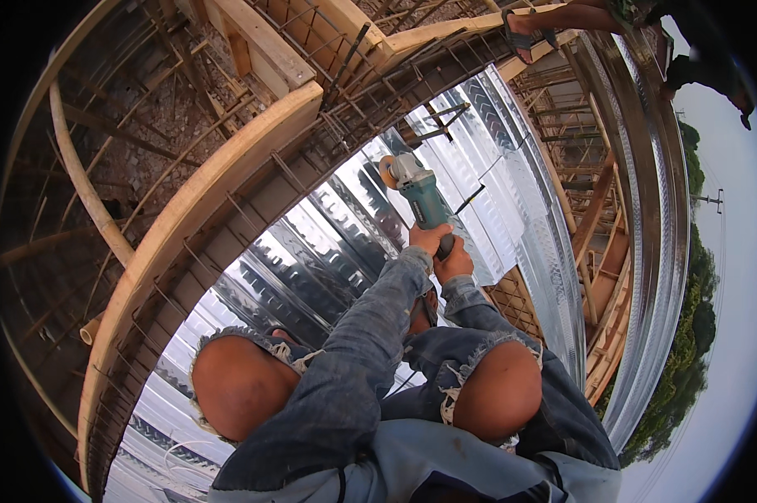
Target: The person uses an angle grinder to cut corrugated metal sheets on a roof under construction. They walk on the metal sheets, position the grinder, and cut along the edges while another worker assists nearby.
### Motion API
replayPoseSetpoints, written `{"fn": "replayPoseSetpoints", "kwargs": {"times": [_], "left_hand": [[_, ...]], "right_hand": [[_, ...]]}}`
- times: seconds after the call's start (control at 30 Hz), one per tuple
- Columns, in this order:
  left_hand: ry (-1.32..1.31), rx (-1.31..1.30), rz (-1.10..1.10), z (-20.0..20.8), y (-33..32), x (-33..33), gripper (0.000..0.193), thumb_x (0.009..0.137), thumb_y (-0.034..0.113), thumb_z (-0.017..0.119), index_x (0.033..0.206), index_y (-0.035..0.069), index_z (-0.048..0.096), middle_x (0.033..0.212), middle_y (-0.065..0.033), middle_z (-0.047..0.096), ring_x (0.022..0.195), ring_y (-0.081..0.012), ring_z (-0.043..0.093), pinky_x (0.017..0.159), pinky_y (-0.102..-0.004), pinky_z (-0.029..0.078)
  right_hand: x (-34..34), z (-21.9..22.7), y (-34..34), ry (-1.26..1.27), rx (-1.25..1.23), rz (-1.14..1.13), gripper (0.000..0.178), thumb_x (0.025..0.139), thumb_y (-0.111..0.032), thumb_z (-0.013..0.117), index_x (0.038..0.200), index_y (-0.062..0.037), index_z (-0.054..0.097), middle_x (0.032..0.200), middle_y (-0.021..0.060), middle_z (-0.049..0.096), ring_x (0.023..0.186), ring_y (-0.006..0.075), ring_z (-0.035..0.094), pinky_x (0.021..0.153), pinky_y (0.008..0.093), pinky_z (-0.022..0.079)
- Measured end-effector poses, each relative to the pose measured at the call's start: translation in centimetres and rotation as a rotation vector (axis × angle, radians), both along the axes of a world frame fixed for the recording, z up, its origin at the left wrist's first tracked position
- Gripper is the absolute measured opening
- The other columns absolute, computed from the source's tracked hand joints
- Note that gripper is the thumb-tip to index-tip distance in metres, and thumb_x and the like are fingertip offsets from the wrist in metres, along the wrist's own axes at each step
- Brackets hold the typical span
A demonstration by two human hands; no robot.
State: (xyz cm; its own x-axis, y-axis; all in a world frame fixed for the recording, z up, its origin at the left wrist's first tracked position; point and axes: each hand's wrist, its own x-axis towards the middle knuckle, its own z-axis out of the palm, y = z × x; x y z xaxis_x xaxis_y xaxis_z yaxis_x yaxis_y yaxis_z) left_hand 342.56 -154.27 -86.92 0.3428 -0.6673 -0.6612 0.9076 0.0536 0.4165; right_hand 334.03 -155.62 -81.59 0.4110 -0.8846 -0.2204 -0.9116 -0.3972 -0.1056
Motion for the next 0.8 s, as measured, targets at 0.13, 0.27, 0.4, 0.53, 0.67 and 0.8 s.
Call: {"fn": "replayPoseSetpoints", "kwargs": {"times": [0.13,0.27,0.4,0.53,0.67,0.8], "left_hand": [[-0.01,-0.001,-0.003,0.3,0.3,-0.3,0.03,0.064,0.01,0.078,0.089,-0.001,0.064,0.084,-0.0078,0.066,0.074,-0.0182,0.063,0.067,-0.0319,0.051],[-0.011,-0.013,-0.01,0.6,0.5,0.2,0.032,0.064,0.012,0.079,0.089,-0.001,0.064,0.084,-0.0077,0.066,0.074,-0.0183,0.063,0.068,-0.0317,0.051],[-0.038,0.02,-0.047,0.4,0.5,0.4,0.033,0.064,0.013,0.08,0.089,-0.001,0.065,0.084,-0.0076,0.066,0.074,-0.0178,0.063,0.068,-0.0317,0.051],[-0.044,0.014,-0.043,-0.3,0.4,0.2,0.031,0.065,0.011,0.078,0.089,-0.001,0.064,0.085,-0.0075,0.065,0.074,-0.0172,0.063,0.066,-0.0307,0.051],[-0.008,-0.006,-0.004,-1.1,0.5,-0.2,0.027,0.066,0.008,0.077,0.088,-0.001,0.064,0.084,-0.0073,0.065,0.072,-0.0171,0.063,0.065,-0.0296,0.051],[0.016,0.005,-0.012,-1.4,0.5,-0.1,0.028,0.065,0.007,0.077,0.088,-0.001,0.064,0.083,-0.0073,0.065,0.071,-0.0175,0.063,0.065,-0.0303,0.051]], "right_hand": [[-0.2,0.3,0.0,0.013,-0.024,0.019,0.06,0.069,-0.031,0.071,0.118,-0.0109,0.041,0.084,0.0202,0.065,0.075,0.038,0.064,0.064,0.048,0.051],[0.4,0.6,0.1,0.003,-0.001,0.0,0.061,0.068,-0.022,0.07,0.119,-0.008,0.04,0.085,0.0199,0.065,0.077,0.0374,0.064,0.068,0.0459,0.051],[0.8,0.8,0.0,0.015,0.026,-0.004,0.061,0.068,-0.022,0.07,0.119,-0.0081,0.04,0.086,0.0196,0.065,0.078,0.0376,0.064,0.069,0.046,0.05],[0.8,0.7,0.0,0.049,0.046,-0.012,0.059,0.068,-0.023,0.069,0.118,-0.0087,0.041,0.086,0.019,0.065,0.078,0.0374,0.064,0.069,0.0465,0.05],[0.8,0.5,0.1,0.074,0.057,-0.006,0.056,0.069,-0.024,0.069,0.117,-0.0098,0.042,0.086,0.0181,0.065,0.078,0.0371,0.064,0.069,0.0468,0.05],[0.9,0.4,0.2,0.059,0.055,-0.02,0.057,0.069,-0.024,0.069,0.117,-0.0112,0.042,0.086,0.0174,0.065,0.078,0.0369,0.064,0.069,0.0464,0.05]]}}
